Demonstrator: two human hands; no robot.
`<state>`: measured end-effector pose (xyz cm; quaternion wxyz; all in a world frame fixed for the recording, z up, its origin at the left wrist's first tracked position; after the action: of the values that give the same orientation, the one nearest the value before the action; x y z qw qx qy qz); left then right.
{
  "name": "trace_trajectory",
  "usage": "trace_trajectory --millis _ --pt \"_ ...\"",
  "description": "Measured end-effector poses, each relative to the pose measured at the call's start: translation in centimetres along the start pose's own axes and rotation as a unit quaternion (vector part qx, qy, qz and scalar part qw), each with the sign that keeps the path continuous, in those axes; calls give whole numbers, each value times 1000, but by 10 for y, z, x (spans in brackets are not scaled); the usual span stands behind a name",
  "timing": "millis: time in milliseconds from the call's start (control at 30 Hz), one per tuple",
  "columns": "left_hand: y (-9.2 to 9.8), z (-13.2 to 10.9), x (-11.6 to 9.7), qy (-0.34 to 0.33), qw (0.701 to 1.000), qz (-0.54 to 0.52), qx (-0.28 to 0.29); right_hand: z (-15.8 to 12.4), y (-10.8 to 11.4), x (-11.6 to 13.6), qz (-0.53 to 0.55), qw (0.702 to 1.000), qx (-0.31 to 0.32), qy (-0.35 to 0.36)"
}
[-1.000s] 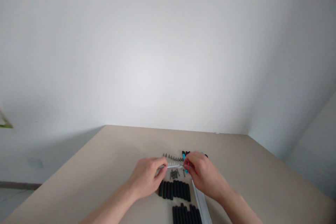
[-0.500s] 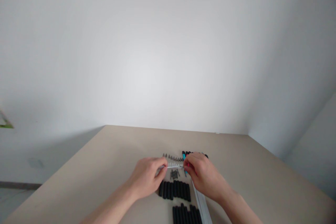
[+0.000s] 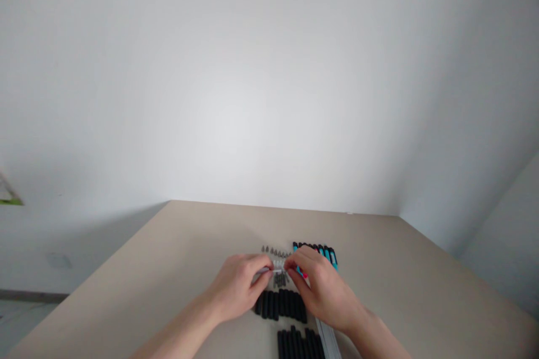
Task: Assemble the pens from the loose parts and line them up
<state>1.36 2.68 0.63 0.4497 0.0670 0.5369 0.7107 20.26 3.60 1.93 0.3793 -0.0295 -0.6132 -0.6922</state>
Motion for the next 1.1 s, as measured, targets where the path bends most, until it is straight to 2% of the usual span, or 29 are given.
trace_trajectory --millis 233,600,767,1100 --pt "-2 -1 1 24 999 -47 -8 2 1 1 10 999 -32 -2" --pt "0 -2 0 3 999 -32 -5 0 -3 2 30 999 -17 26" --pt "0 -2 -1 -9 999 -43 -7 0 -3 2 24 999 -40 8" --pt "3 -2 -4 -10 999 -23 -21 -1 3 5 -1 999 -21 -43"
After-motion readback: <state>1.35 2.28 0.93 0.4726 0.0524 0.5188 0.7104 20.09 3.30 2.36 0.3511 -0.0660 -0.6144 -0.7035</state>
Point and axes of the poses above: each hand's wrist, its own z-axis towards the middle knuckle, its own y-axis out of the back of the hand, x = y × z, the point moved 2 cm from there along z, towards the middle knuckle, and after that the axes turned 13 degrees about -y, right-handed, at the moved point
